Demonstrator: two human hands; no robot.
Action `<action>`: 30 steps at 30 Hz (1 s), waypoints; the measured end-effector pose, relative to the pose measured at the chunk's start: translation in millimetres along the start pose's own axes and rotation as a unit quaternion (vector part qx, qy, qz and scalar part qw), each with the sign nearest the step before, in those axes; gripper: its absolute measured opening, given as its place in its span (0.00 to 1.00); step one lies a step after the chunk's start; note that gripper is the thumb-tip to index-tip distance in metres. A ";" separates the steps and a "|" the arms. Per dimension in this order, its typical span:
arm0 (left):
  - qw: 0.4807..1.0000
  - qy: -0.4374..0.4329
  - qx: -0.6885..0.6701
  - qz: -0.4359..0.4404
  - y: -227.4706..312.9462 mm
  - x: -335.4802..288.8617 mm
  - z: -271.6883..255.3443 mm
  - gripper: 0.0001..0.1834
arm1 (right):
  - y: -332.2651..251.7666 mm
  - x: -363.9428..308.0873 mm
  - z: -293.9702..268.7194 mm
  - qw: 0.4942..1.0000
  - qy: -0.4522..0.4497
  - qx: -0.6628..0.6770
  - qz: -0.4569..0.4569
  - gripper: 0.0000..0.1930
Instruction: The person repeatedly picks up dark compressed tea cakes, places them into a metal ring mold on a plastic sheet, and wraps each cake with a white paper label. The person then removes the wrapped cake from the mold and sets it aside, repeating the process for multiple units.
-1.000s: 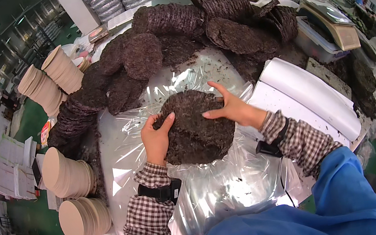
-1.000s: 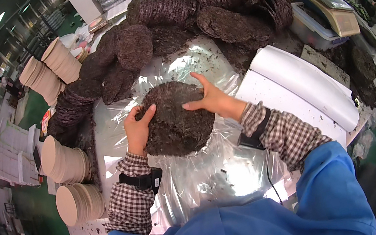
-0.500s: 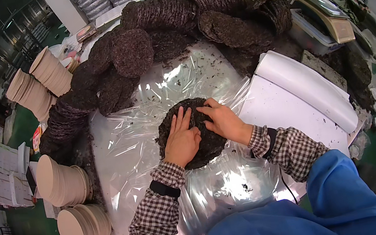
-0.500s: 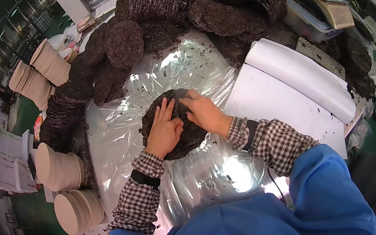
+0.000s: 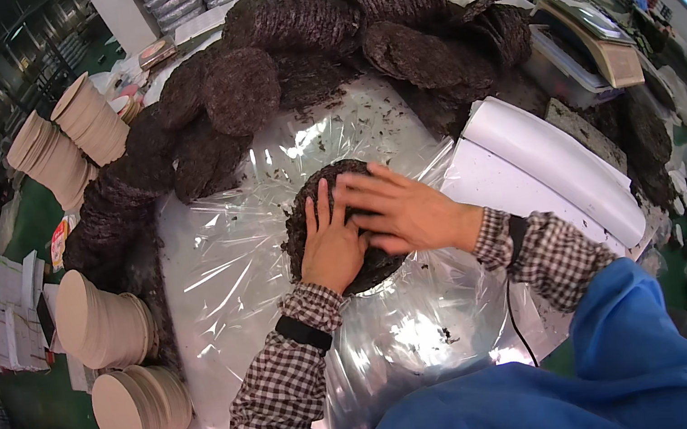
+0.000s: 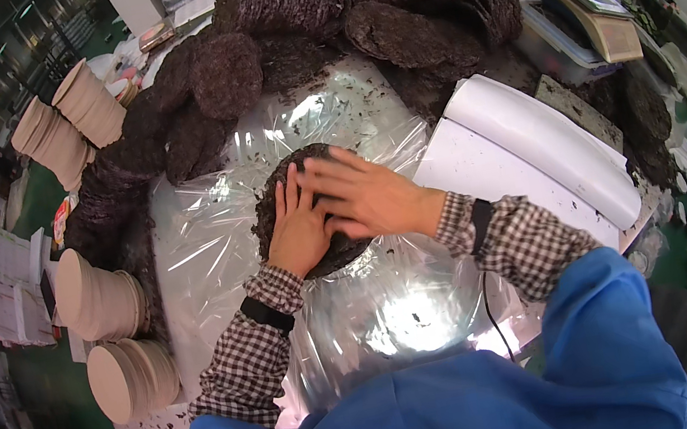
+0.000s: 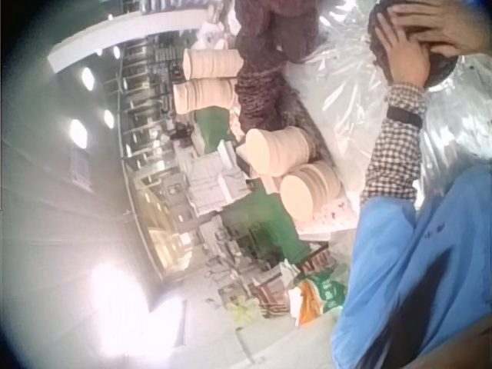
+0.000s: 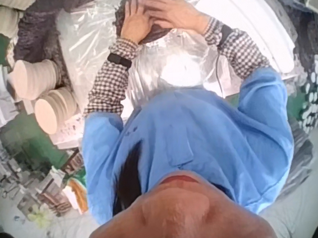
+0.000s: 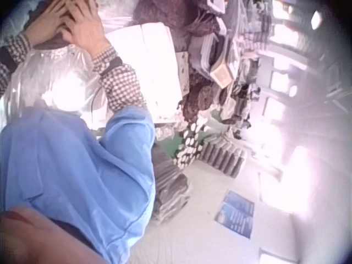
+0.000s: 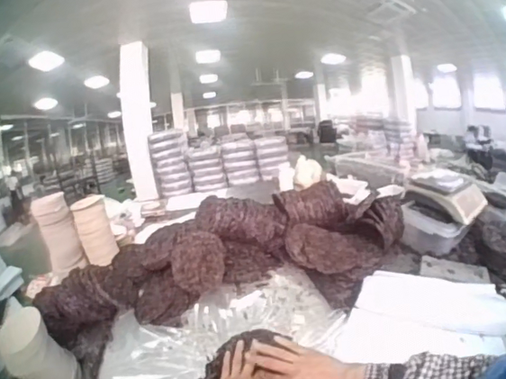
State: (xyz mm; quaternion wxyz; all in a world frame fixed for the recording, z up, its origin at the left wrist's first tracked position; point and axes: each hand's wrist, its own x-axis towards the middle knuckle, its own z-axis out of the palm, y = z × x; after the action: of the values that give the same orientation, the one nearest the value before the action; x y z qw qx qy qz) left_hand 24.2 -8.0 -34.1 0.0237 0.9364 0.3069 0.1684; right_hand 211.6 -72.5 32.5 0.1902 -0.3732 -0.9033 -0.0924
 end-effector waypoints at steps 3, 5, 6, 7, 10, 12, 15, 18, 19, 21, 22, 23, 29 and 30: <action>0.998 -0.035 -0.035 0.028 8.6 -0.4 -4.2 0.22 | 14.9 -34.0 26.2 0.982 -0.178 0.023 0.049 0.25; 0.994 -0.085 -0.054 0.036 8.9 4.7 -13.9 0.27 | 23.6 -36.2 27.7 0.976 -0.216 0.009 0.021 0.27; 0.992 -0.127 -0.012 0.012 0.6 1.5 2.3 0.33 | 24.4 -32.5 29.7 0.973 -0.230 0.010 0.005 0.26; 0.987 -0.158 0.000 0.010 1.2 2.6 3.2 0.35 | 22.8 -27.4 25.1 0.969 -0.247 0.009 -0.006 0.25; 0.953 -0.300 0.035 -0.020 7.1 16.4 -8.3 0.43 | 23.3 2.9 14.9 0.901 -0.434 -0.001 -0.013 0.23; 0.946 -0.322 0.039 -0.017 9.9 21.3 -3.6 0.44 | 27.3 2.5 11.9 0.905 -0.411 0.105 0.021 0.22; 0.950 -0.311 0.016 -0.003 9.2 12.2 -4.6 0.44 | 41.8 -33.9 -8.5 0.918 -0.085 0.331 0.200 0.21; 0.955 -0.292 -0.040 0.020 11.5 8.3 -1.1 0.41 | 71.0 -123.1 -50.4 0.759 0.209 0.307 0.535 0.28; 0.955 -0.289 -0.058 0.026 11.9 9.7 0.3 0.39 | 50.6 -139.7 -39.5 0.731 0.161 0.381 0.542 0.27; 0.955 -0.291 -0.059 0.031 13.1 13.8 4.9 0.35 | 5.6 -163.3 -20.5 0.664 0.028 0.492 0.562 0.23; 0.954 -0.291 -0.057 0.035 13.7 12.3 2.9 0.34 | -11.7 -163.1 -17.9 0.630 -0.069 0.527 0.567 0.21; 0.955 -0.290 -0.050 0.027 12.3 9.0 -0.9 0.33 | -24.3 -138.4 -23.8 0.593 -0.211 0.535 0.564 0.20; 0.956 -0.289 -0.047 0.028 17.5 12.1 -9.1 0.32 | 20.6 -209.3 -57.7 0.639 0.106 0.564 0.512 0.17; 0.954 -0.295 -0.042 0.037 19.9 16.7 -6.5 0.32 | 26.8 -236.4 -28.7 0.715 0.028 0.438 0.543 0.18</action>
State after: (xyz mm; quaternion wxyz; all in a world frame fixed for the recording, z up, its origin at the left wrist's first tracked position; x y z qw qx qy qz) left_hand 45.8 -14.7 -20.0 0.1467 0.9533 0.2436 -0.1022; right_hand 391.9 -213.6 -38.2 0.3749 -0.6718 -0.4787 0.4230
